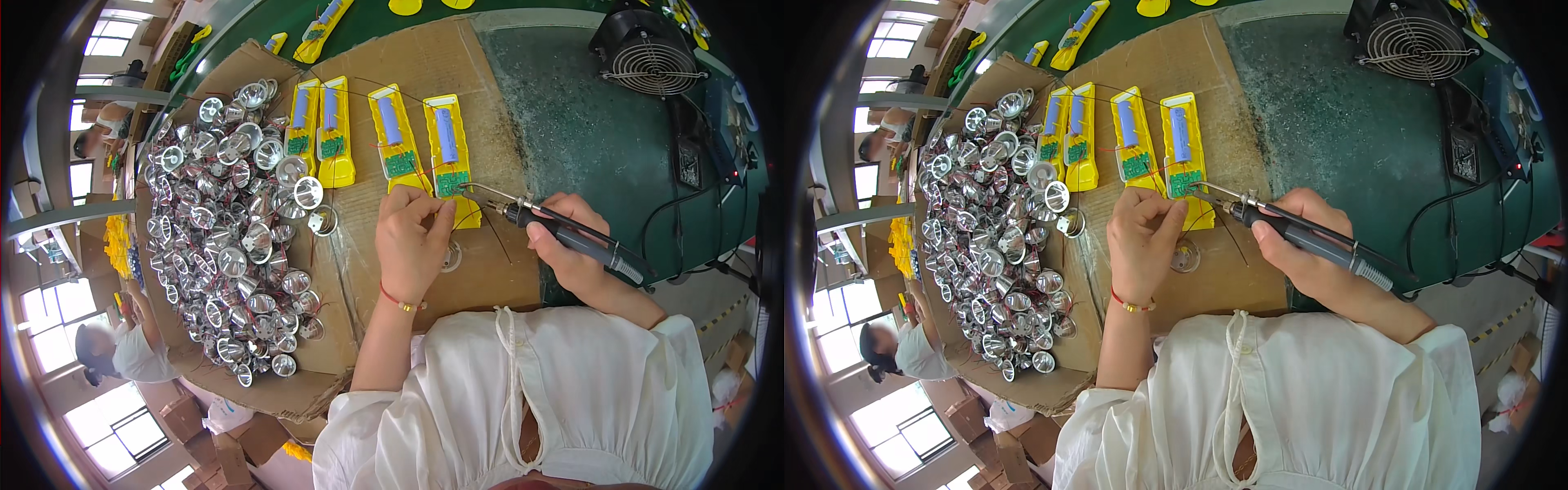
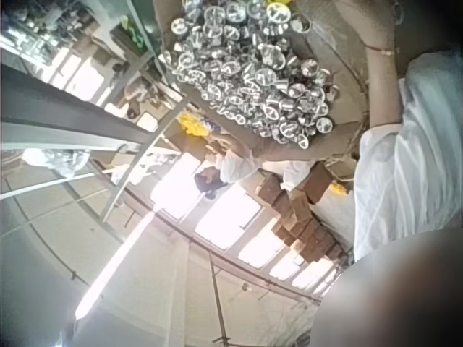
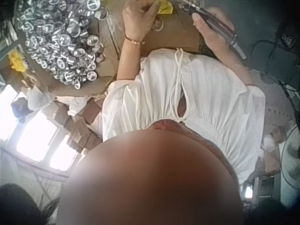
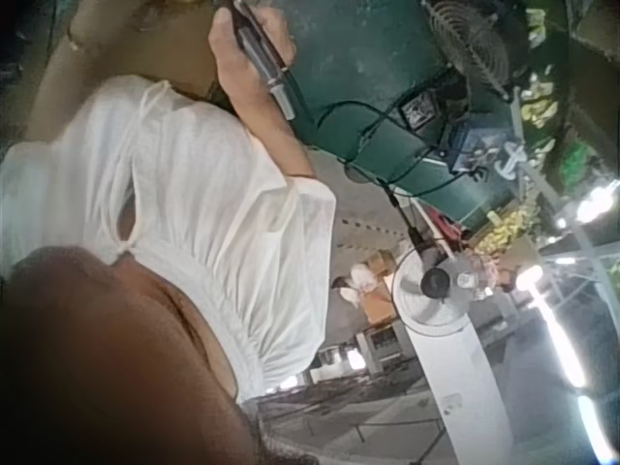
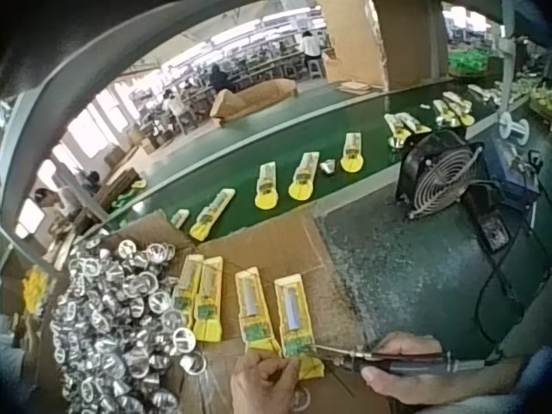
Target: Soldering wires and electronic components onto flashlight bodies on an assembly line.
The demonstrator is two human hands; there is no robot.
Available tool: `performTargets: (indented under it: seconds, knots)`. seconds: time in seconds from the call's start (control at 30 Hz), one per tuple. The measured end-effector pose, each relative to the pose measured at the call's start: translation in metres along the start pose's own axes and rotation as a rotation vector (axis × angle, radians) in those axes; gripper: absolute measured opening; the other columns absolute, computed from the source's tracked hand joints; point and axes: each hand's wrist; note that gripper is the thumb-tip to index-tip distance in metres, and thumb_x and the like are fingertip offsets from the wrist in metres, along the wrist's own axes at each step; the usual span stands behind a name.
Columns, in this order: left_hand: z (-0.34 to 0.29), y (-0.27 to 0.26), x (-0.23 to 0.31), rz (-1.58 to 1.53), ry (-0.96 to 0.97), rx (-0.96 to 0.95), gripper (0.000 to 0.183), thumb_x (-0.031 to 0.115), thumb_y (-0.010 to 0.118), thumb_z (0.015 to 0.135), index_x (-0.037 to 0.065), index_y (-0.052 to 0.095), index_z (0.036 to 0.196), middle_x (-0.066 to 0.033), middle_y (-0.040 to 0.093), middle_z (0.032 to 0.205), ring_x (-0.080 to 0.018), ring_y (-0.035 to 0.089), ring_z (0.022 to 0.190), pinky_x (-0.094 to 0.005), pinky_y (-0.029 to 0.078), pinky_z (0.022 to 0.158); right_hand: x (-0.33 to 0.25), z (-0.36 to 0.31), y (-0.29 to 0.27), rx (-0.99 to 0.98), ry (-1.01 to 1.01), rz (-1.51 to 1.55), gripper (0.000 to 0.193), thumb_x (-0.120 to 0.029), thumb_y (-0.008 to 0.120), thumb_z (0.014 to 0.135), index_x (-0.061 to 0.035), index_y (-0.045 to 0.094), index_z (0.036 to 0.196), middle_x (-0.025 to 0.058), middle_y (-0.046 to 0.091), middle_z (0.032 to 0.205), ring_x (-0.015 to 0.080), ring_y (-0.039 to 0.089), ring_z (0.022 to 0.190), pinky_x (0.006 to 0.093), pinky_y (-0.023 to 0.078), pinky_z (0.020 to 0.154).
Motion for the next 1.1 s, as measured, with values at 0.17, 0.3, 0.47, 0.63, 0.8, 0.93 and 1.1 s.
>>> performTargets:
  seconds: [0.17,0.3,0.47,0.63,0.8,0.93,1.1]
  knots:
    - [0.001,-0.001,-0.001,-0.057,-0.056,-0.017,0.009,0.009,0.069,0.072,0.001,0.066,0.07,-0.009,0.055,0.071,-0.0222,0.052,0.066,-0.0322,0.044,0.058,0.0,-0.003,-0.003,0.105,0.015,0.113,0.015,-0.01,0.065,0.081,-0.0002,0.054,0.086,0.004,0.06,0.065,0.0063,0.055,0.057,0.0209,0.043,0.05]
    - [0.001,-0.001,-0.001,-0.056,-0.071,-0.024,0.009,0.009,0.069,0.071,0.001,0.066,0.07,-0.0092,0.055,0.071,-0.0226,0.053,0.067,-0.0323,0.044,0.058,0.0,-0.007,-0.008,0.13,-0.034,0.13,0.016,-0.01,0.065,0.081,0.0007,0.054,0.086,0.0052,0.06,0.066,0.0067,0.055,0.057,0.0205,0.043,0.05]
    - [0.002,-0.001,-0.001,-0.028,-0.064,-0.017,0.01,0.01,0.069,0.071,0.001,0.066,0.069,-0.0093,0.056,0.071,-0.0234,0.055,0.068,-0.0331,0.044,0.057,0.002,-0.011,-0.009,0.133,-0.001,0.15,0.016,-0.01,0.065,0.081,0.0007,0.054,0.086,0.0057,0.06,0.066,0.0071,0.055,0.057,0.0206,0.043,0.05]
    - [-0.006,-0.009,0.016,0.192,0.067,0.07,0.012,0.013,0.072,0.067,0.007,0.067,0.076,-0.005,0.055,0.075,-0.022,0.054,0.073,-0.0342,0.042,0.064,0.002,-0.011,-0.014,0.139,-0.007,0.153,0.016,-0.009,0.065,0.08,0.0007,0.054,0.086,0.0059,0.06,0.067,0.0073,0.056,0.058,0.0207,0.044,0.051]
    - [-0.015,-0.001,0.015,0.457,0.336,0.053,0.013,0.014,0.073,0.065,0.011,0.065,0.074,-0.0027,0.05,0.076,-0.0231,0.046,0.076,-0.0346,0.035,0.068,0.003,-0.01,-0.013,0.123,0.001,0.179,0.015,-0.008,0.065,0.08,0.0008,0.054,0.086,0.0059,0.061,0.067,0.0073,0.056,0.058,0.0207,0.044,0.051]
    - [-0.021,-0.006,0.007,0.173,0.235,0.08,0.009,0.009,0.071,0.068,0.007,0.063,0.07,-0.0049,0.052,0.076,-0.0236,0.047,0.075,-0.0347,0.037,0.068,0.004,-0.009,-0.013,0.119,0.001,0.152,0.015,-0.008,0.065,0.08,0.0007,0.055,0.086,0.0052,0.061,0.066,0.0068,0.056,0.058,0.0203,0.044,0.051]
    - [-0.007,-0.011,0.003,0.072,0.101,0.045,0.007,0.006,0.069,0.069,0.004,0.062,0.068,-0.0066,0.058,0.08,-0.0242,0.049,0.076,-0.0335,0.04,0.068,0.006,0.0,-0.001,0.071,-0.017,0.155,0.015,-0.008,0.065,0.079,0.0004,0.055,0.086,0.0043,0.061,0.066,0.0061,0.056,0.056,0.0199,0.044,0.05]
Point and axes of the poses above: each hand's wrist, its own z-axis towards the middle knuckle, its own y-axis out of the palm, x = y × z
